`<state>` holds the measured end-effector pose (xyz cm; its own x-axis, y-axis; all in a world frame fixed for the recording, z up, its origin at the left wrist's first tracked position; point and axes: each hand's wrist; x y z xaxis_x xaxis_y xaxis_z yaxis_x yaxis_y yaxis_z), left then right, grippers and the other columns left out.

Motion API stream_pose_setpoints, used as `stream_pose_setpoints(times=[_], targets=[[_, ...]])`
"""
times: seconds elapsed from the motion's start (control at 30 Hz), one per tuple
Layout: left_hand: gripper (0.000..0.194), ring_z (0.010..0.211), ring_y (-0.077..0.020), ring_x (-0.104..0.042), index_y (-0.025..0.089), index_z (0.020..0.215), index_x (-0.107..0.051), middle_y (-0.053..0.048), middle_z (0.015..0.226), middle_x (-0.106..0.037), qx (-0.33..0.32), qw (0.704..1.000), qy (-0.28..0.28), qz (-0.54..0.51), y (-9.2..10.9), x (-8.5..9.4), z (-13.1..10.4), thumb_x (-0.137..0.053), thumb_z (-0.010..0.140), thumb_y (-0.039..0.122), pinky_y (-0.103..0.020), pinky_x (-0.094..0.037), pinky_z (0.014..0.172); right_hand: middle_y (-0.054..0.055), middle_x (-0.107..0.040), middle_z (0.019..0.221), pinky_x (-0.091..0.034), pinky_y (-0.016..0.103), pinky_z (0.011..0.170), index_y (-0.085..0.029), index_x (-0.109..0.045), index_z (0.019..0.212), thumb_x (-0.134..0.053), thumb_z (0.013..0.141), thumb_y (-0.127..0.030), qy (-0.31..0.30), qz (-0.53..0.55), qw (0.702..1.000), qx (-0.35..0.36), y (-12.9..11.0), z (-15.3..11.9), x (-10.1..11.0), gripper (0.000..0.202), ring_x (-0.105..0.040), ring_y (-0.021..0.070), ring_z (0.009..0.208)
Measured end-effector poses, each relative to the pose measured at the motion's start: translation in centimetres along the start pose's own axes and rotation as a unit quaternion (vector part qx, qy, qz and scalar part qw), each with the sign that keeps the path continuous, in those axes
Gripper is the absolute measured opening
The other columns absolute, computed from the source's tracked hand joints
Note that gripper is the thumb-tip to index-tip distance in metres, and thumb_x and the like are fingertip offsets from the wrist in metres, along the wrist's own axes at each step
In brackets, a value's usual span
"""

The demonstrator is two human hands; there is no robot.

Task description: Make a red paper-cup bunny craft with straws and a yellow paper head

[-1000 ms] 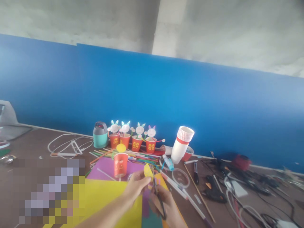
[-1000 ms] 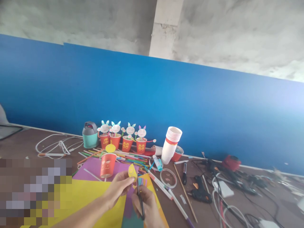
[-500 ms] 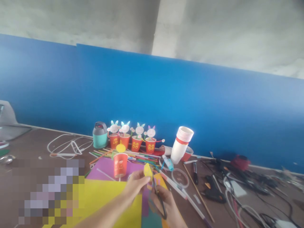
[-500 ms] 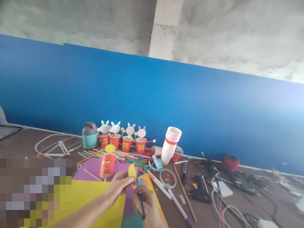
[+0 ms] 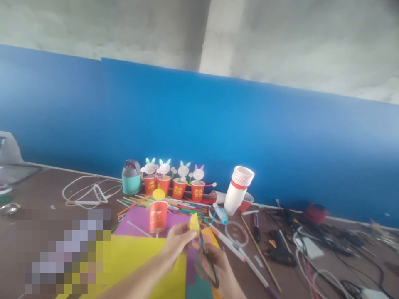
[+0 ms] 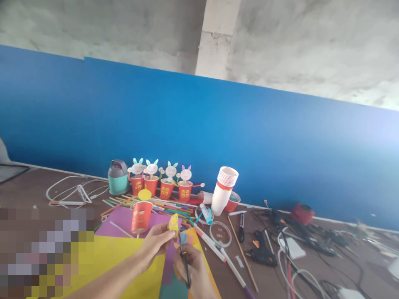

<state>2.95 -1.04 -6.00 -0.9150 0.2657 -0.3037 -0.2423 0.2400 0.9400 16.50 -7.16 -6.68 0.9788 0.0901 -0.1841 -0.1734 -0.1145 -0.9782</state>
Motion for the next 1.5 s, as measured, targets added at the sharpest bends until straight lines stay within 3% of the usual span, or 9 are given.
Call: stream_pose_setpoints(times=[0.13, 0.43, 0.57, 0.7, 1.03, 1.23, 1.5], targets=[[0.032, 0.037, -0.0041, -0.028, 0.015, 0.062, -0.061, 0.007, 0.043, -0.044, 0.003, 1.000, 0.002, 0.000, 0.05, -0.03, -0.09, -0.074, 0.062, 0.044, -0.020, -0.014, 0.040, -0.007, -0.042, 0.049, -0.028, 0.020, 0.043, -0.018, -0.055, 0.065, -0.077, 0.065, -0.055, -0.002, 0.002, 1.000, -0.004, 0.08, -0.05, 0.08, 0.043, -0.036, 0.0062, 0.041], [0.031, 0.041, -0.0043, -0.032, 0.014, 0.075, -0.067, 0.001, 0.060, -0.061, 0.008, 1.000, -0.016, 0.005, 0.08, -0.10, -0.37, -0.074, 0.062, 0.042, -0.020, -0.017, 0.042, -0.011, -0.035, 0.044, -0.020, 0.020, 0.041, -0.019, -0.050, 0.065, -0.077, 0.065, -0.054, -0.029, 0.009, 1.000, 0.008, 0.08, 0.06, -0.07, 0.044, -0.028, 0.0041, 0.037], [0.026, 0.041, -0.0038, -0.033, 0.014, 0.071, -0.066, 0.002, 0.060, -0.061, 0.009, 0.999, -0.038, 0.011, 0.24, 0.01, -0.28, -0.073, 0.060, 0.037, -0.020, -0.016, 0.042, -0.011, -0.036, 0.040, -0.017, 0.021, 0.039, -0.020, -0.051, 0.067, -0.074, 0.069, -0.055, -0.051, -0.021, 0.998, 0.025, 0.42, 0.25, 0.08, 0.043, -0.028, 0.0050, 0.035], [0.025, 0.040, -0.0039, -0.033, 0.014, 0.069, -0.066, 0.002, 0.058, -0.061, 0.011, 0.999, -0.051, 0.013, 0.23, 0.19, -0.12, -0.072, 0.059, 0.036, -0.021, -0.016, 0.041, -0.011, -0.035, 0.041, -0.016, 0.021, 0.039, -0.019, -0.051, 0.065, -0.073, 0.064, -0.062, -0.045, -0.002, 0.999, 0.018, 0.21, 0.28, -0.04, 0.048, -0.026, 0.0042, 0.035], [0.026, 0.038, -0.0045, -0.034, 0.014, 0.066, -0.066, 0.001, 0.055, -0.061, 0.018, 0.999, -0.036, 0.014, -0.19, 0.40, 0.29, -0.073, 0.058, 0.038, -0.022, -0.015, 0.041, -0.007, -0.042, 0.047, -0.028, 0.021, 0.043, -0.019, -0.054, 0.066, -0.074, 0.066, -0.058, -0.011, -0.033, 0.999, 0.004, -0.09, 0.02, 0.31, 0.045, -0.035, 0.0062, 0.041], [0.027, 0.040, -0.0049, -0.034, 0.014, 0.064, -0.062, 0.001, 0.054, -0.059, 0.012, 1.000, -0.005, 0.007, -0.29, -0.03, -0.28, -0.070, 0.065, 0.040, -0.021, -0.013, 0.041, -0.008, -0.041, 0.049, -0.028, 0.020, 0.043, -0.019, -0.053, 0.064, -0.077, 0.061, -0.059, 0.005, -0.007, 1.000, -0.006, -0.42, -0.06, -0.19, 0.047, -0.035, 0.0056, 0.040], [0.029, 0.039, -0.0046, -0.033, 0.015, 0.065, -0.065, 0.003, 0.055, -0.058, -0.001, 1.000, -0.030, 0.001, -0.20, -0.33, -0.38, -0.074, 0.062, 0.042, -0.021, -0.017, 0.042, -0.010, -0.037, 0.041, -0.021, 0.020, 0.038, -0.020, -0.050, 0.066, -0.072, 0.065, -0.061, -0.029, -0.037, 0.999, 0.011, 0.04, 0.20, -0.05, 0.047, -0.028, 0.0050, 0.035]])
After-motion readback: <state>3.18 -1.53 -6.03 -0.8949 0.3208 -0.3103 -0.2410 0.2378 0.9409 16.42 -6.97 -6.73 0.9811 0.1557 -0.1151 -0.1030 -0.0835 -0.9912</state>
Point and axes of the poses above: each hand's wrist, its own z-axis towards the middle knuckle, its own x-axis out of the back of the hand, y = z × x
